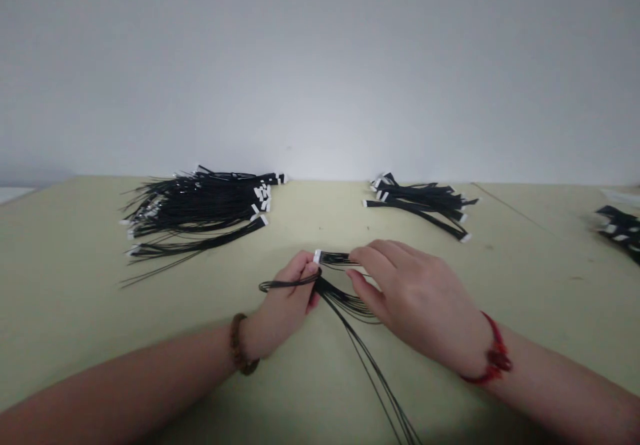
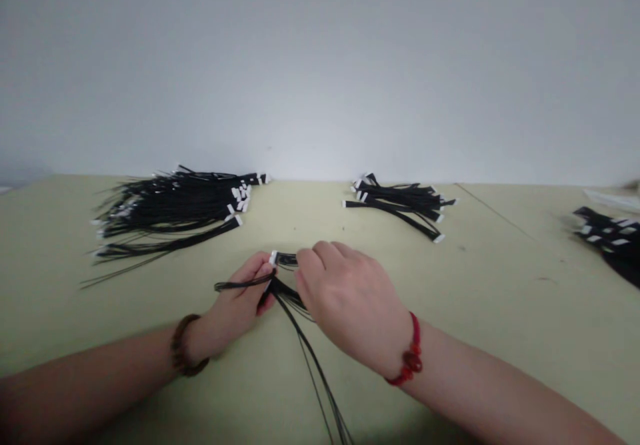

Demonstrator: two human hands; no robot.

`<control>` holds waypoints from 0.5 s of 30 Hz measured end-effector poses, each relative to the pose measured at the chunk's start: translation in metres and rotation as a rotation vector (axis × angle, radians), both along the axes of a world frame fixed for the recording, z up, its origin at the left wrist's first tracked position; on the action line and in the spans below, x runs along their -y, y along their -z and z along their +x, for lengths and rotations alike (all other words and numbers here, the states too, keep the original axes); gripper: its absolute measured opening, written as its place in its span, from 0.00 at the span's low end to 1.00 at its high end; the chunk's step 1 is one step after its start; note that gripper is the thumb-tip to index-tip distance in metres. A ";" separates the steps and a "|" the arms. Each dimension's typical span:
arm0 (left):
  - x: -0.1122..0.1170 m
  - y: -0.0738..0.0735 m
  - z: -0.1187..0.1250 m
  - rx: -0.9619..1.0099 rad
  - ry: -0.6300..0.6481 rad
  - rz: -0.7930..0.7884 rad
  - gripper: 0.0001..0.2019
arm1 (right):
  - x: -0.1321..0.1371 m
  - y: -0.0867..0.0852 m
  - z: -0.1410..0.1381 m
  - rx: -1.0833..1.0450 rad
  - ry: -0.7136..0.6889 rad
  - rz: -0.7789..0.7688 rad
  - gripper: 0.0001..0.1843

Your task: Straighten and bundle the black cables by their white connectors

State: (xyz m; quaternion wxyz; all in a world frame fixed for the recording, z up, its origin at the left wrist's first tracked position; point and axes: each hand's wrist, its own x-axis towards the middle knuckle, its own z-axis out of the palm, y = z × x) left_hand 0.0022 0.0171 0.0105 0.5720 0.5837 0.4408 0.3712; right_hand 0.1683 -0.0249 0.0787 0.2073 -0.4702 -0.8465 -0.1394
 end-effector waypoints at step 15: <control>0.004 0.000 -0.007 -0.023 0.151 0.016 0.16 | 0.012 0.038 -0.015 -0.295 0.026 -0.542 0.12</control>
